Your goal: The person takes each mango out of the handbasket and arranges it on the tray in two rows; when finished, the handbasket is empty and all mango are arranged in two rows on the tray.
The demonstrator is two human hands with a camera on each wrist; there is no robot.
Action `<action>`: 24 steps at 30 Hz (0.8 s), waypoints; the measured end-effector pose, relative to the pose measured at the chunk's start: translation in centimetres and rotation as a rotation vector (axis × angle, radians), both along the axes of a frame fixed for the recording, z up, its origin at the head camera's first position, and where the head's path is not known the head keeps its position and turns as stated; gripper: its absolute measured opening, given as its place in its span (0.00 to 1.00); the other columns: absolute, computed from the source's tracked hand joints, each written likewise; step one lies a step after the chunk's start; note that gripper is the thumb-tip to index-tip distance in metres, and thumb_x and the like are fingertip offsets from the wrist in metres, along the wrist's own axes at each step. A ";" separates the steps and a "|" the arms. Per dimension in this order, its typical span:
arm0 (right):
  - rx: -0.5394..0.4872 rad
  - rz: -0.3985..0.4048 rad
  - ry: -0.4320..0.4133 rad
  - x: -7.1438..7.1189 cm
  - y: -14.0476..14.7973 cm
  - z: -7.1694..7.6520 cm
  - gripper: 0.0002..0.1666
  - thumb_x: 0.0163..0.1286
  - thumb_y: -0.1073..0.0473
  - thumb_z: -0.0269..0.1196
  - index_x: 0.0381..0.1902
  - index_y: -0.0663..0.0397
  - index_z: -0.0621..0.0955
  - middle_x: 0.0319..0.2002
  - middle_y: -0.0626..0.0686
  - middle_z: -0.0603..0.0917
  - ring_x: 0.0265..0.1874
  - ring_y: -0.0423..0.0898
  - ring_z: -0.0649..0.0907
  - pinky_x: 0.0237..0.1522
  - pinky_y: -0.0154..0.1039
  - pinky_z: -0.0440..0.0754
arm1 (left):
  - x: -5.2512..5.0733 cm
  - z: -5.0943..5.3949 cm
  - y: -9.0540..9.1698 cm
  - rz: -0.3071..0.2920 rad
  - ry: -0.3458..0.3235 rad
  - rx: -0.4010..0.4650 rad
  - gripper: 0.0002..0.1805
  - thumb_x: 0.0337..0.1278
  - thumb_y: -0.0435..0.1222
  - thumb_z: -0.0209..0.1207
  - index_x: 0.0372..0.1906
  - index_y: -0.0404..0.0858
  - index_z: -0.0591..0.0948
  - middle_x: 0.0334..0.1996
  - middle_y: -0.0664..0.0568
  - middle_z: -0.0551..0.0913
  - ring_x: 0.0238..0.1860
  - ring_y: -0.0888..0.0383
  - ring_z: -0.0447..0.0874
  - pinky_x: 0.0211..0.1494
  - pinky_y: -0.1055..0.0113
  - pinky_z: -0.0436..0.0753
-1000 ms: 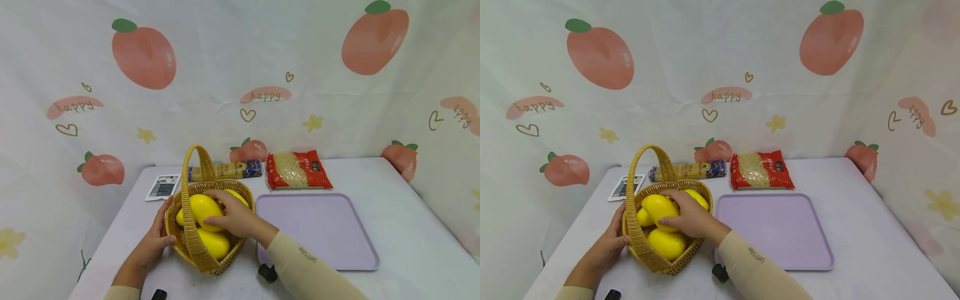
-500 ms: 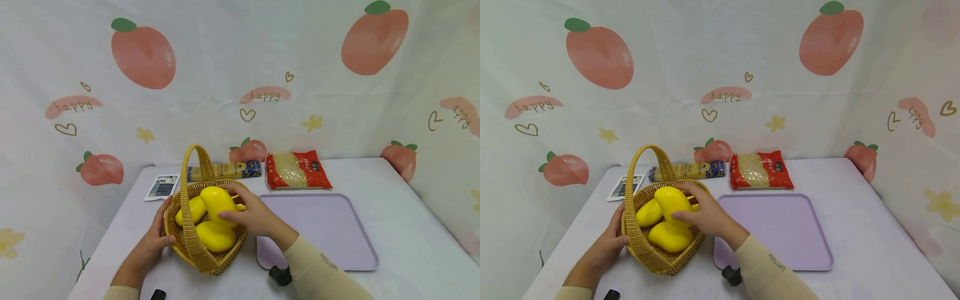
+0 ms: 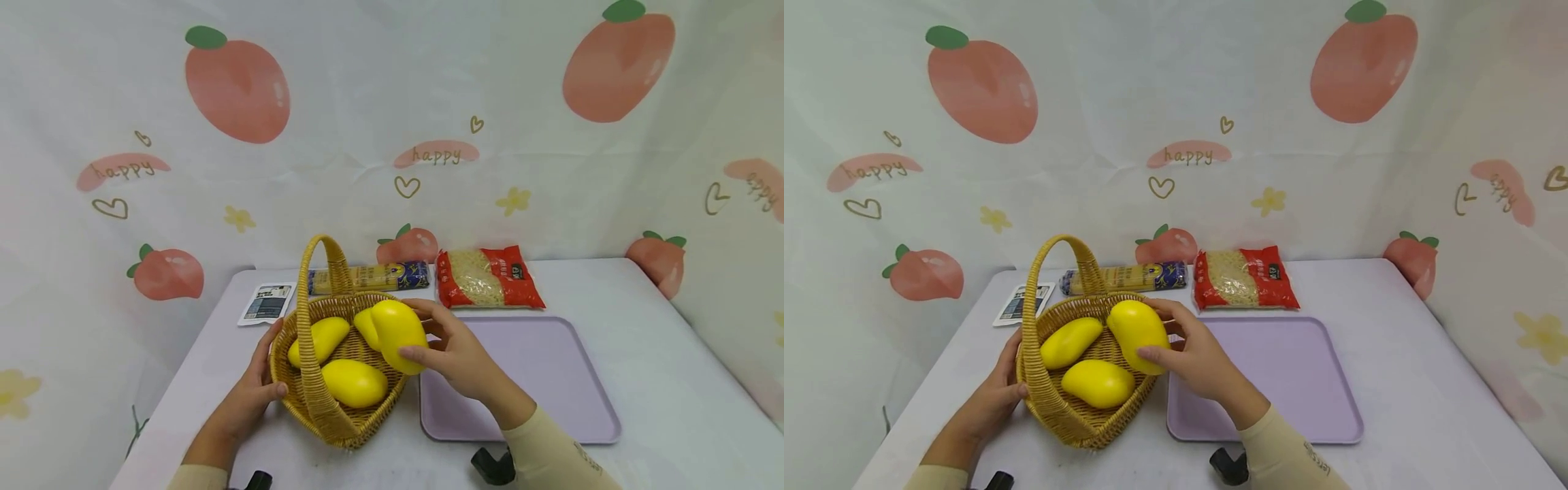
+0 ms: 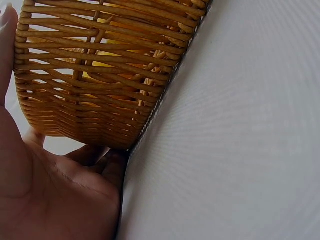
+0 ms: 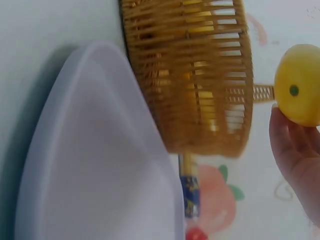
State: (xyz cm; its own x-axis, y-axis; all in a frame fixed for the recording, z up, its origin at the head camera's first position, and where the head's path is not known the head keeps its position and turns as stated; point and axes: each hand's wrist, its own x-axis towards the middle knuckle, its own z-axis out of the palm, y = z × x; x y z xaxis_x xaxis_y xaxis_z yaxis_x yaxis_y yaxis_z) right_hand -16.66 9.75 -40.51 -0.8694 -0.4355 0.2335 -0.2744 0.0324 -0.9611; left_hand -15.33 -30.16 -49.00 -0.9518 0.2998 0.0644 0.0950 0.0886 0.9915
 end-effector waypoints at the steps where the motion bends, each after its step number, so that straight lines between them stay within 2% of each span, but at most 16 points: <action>1: 0.001 -0.020 0.001 0.1 0.5 -0.1 0.38 0.75 0.59 0.74 0.79 0.42 0.74 0.65 0.55 0.80 0.59 0.58 0.82 0.55 0.53 0.86 | 0.0 0.0 0.0 0.000 0.002 -0.004 0.62 0.69 0.46 0.73 0.91 0.58 0.40 0.89 0.45 0.38 0.82 0.55 0.51 0.72 0.75 0.63; 4: 0.014 -0.083 0.004 0.0 1.8 -0.5 0.38 0.75 0.59 0.74 0.78 0.45 0.74 0.66 0.55 0.80 0.61 0.59 0.80 0.55 0.54 0.85 | 0.0 0.1 0.1 0.004 -0.002 -0.007 0.62 0.69 0.46 0.74 0.91 0.59 0.41 0.89 0.45 0.38 0.82 0.52 0.51 0.72 0.75 0.63; 10: 0.036 -0.187 -0.019 -0.7 3.9 -1.4 0.39 0.75 0.59 0.74 0.79 0.48 0.73 0.65 0.59 0.79 0.61 0.61 0.81 0.57 0.55 0.84 | 0.0 0.1 0.0 0.006 -0.009 0.005 0.63 0.68 0.45 0.74 0.91 0.58 0.41 0.89 0.45 0.37 0.85 0.41 0.40 0.71 0.78 0.61; 17: 0.080 -0.277 -0.069 -1.5 5.6 -1.8 0.41 0.77 0.57 0.73 0.81 0.53 0.70 0.67 0.63 0.78 0.62 0.62 0.79 0.58 0.50 0.83 | 0.1 0.1 -0.1 0.008 -0.017 0.003 0.62 0.68 0.45 0.74 0.91 0.58 0.41 0.89 0.46 0.37 0.85 0.39 0.39 0.70 0.79 0.61; 24: 0.134 -0.315 -0.143 -2.1 6.8 -2.7 0.40 0.78 0.54 0.72 0.81 0.53 0.69 0.69 0.65 0.75 0.60 0.63 0.79 0.54 0.46 0.84 | 0.0 0.3 0.2 0.005 -0.012 -0.005 0.62 0.69 0.45 0.73 0.91 0.56 0.40 0.89 0.45 0.36 0.85 0.40 0.40 0.71 0.78 0.61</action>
